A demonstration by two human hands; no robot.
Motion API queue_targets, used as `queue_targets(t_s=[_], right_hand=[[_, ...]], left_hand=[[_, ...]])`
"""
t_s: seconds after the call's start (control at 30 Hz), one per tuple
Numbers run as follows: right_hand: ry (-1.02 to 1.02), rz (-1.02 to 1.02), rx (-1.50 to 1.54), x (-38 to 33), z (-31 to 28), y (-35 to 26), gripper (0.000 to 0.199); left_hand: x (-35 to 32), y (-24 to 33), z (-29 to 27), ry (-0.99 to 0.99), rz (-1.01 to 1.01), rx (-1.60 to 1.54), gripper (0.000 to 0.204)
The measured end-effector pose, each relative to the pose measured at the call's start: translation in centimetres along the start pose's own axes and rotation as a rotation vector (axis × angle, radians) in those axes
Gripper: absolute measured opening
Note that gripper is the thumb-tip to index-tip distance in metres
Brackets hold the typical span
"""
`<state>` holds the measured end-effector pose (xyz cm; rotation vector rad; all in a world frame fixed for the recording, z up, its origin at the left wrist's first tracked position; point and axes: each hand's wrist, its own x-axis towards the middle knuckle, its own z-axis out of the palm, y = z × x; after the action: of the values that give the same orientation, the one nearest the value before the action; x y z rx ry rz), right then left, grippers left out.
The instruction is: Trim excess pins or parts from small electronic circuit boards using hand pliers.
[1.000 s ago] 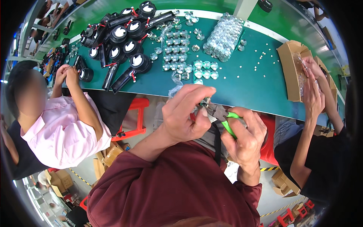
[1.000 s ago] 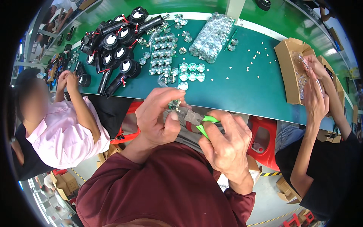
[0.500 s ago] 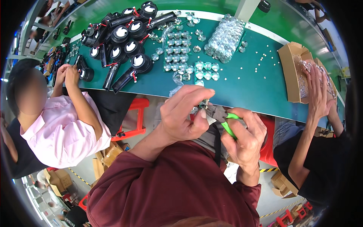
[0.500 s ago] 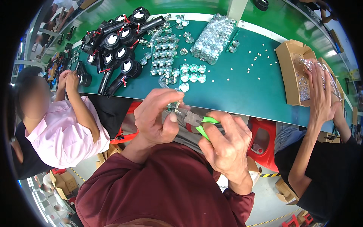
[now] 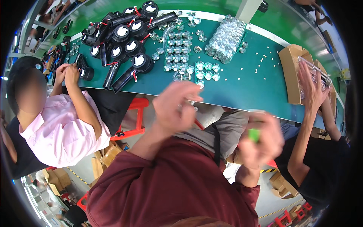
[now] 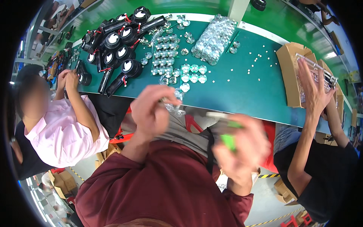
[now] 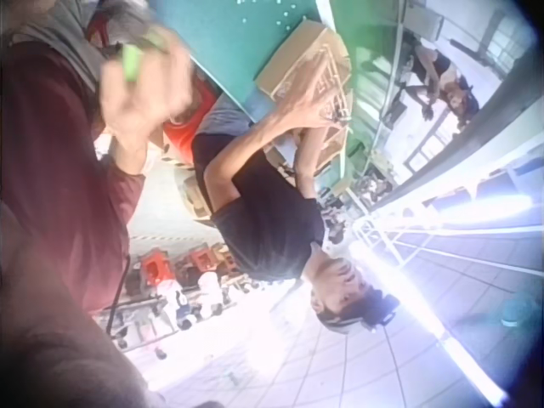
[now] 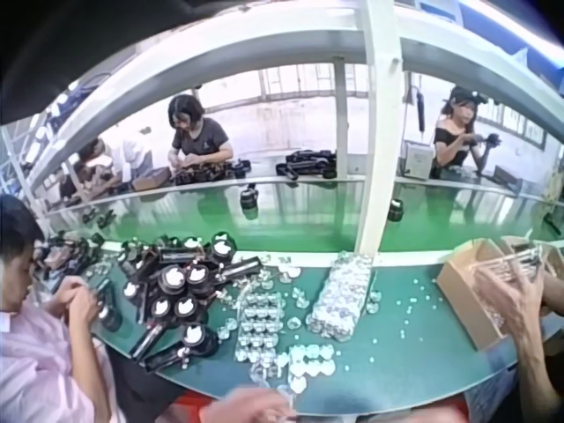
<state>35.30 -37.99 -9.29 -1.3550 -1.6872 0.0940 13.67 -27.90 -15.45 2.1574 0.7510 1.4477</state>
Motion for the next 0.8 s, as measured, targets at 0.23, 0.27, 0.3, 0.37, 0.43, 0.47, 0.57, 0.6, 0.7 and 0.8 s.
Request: queue_targets(t_s=[0.23,0.27,0.3,0.37,0.43,0.47,0.57,0.6,0.7,0.8], right_hand=[[0.191,0.188,-0.091,2.0,-2.4,2.2,0.015],[0.162,0.203,-0.118,2.2,-1.7,3.4,0.016],[0.128,0.190,-0.111,2.2,-1.2,4.8,0.015],[0.093,0.272,-0.072,2.3,-0.1,7.1,0.015],[0.078,0.289,-0.109,2.2,0.9,9.5,0.014],[0.069,0.297,-0.203,2.0,1.3,10.8,0.014],[0.039,0.298,-0.379,1.4,2.1,13.8,0.015],[0.033,0.287,-0.477,1.2,2.3,14.6,0.015],[0.039,0.247,-0.621,0.5,3.2,15.8,0.017],[0.045,0.225,-0.700,0.0,3.6,16.1,0.019]], left_hand=[[-1.4,-0.2,-1.1,0.077,-0.479,-0.762,0.064],[-1.8,-0.9,-1.3,0.028,-0.481,-0.788,0.059],[-1.7,-0.7,-1.5,0.036,-0.479,-0.783,0.059],[-1.5,0.0,-1.9,0.028,-0.499,-0.848,0.049],[-1.6,-0.2,-2.2,0.039,-0.497,-0.852,0.042],[-1.5,-0.3,-2.4,0.041,-0.499,-0.871,0.040],[-1.3,0.1,-2.7,0.059,-0.507,-0.889,0.037],[-1.2,0.2,-2.7,0.063,-0.516,-0.898,0.036],[-0.9,0.6,-2.7,0.058,-0.531,-0.896,0.035],[-0.7,0.8,-2.4,0.078,-0.540,-0.879,0.034]])
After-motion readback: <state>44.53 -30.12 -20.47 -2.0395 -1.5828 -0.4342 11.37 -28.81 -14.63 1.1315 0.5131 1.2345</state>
